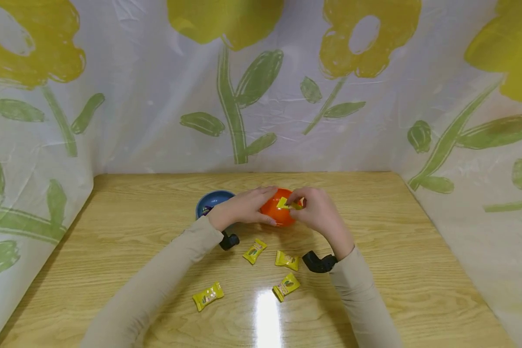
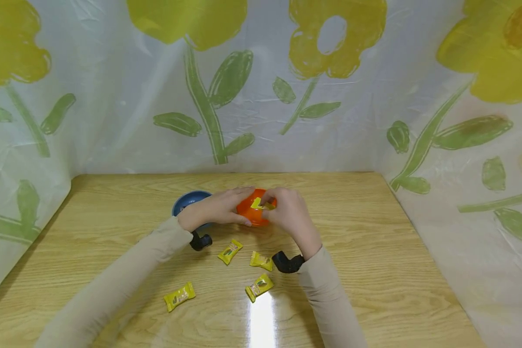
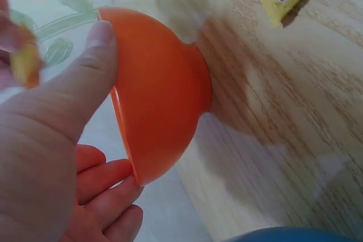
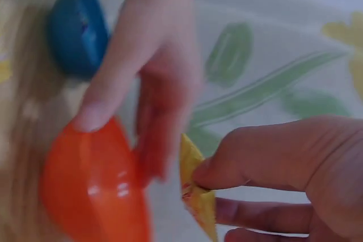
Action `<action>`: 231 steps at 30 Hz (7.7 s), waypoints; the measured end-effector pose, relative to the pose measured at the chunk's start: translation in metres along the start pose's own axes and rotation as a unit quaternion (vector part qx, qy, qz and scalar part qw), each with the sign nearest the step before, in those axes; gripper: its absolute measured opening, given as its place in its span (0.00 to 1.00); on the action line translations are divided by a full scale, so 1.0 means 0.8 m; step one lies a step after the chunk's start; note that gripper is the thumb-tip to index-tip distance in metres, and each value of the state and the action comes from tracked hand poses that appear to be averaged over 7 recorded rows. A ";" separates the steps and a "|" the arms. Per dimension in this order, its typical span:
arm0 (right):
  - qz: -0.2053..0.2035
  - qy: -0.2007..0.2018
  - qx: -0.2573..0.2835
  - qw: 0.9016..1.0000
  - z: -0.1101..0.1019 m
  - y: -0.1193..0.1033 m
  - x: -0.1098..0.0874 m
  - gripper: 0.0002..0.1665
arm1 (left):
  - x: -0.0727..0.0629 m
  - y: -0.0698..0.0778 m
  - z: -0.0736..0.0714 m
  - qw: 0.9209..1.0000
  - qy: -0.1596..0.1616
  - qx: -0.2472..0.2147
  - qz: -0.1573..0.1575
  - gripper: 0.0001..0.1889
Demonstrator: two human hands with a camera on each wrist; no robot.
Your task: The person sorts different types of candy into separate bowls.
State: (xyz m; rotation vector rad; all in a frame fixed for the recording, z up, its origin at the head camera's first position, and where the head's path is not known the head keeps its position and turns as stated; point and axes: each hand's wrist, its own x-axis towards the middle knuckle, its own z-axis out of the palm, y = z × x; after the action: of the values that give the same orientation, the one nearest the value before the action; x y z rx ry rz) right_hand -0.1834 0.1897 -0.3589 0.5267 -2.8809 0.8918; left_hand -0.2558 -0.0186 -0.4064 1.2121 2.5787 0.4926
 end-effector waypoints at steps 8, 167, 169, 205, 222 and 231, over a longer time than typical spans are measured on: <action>-0.016 0.013 -0.084 0.996 0.050 0.040 0.033 0.05 | 0.000 -0.002 -0.002 1.000 -0.005 0.000 -0.001 0.52; -0.086 -0.089 -0.002 0.992 0.022 -0.005 0.060 0.02 | 0.008 -0.034 -0.041 0.995 -0.045 -0.084 0.010 0.52; -0.106 -0.081 -0.007 0.991 0.015 -0.014 0.051 0.02 | 0.009 -0.036 -0.040 0.994 -0.045 -0.101 0.004 0.52; -0.185 -0.217 -0.007 0.958 0.046 -0.028 -0.083 0.15 | 0.014 -0.040 -0.038 0.991 -0.043 -0.124 -0.002 0.54; -0.170 -0.214 0.022 0.962 0.047 -0.027 -0.078 0.14 | 0.013 -0.039 -0.039 0.992 -0.046 -0.121 -0.007 0.53; -0.189 -0.178 0.014 0.966 0.028 -0.033 -0.058 0.14 | 0.012 -0.038 -0.042 0.991 -0.053 -0.122 -0.011 0.53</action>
State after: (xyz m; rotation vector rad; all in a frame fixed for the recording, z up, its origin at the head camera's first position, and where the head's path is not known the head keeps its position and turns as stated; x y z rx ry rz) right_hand -0.1304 0.1705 -0.3713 1.3086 -2.9011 0.8448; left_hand -0.2950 -0.0360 -0.3888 1.0944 2.3600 0.6961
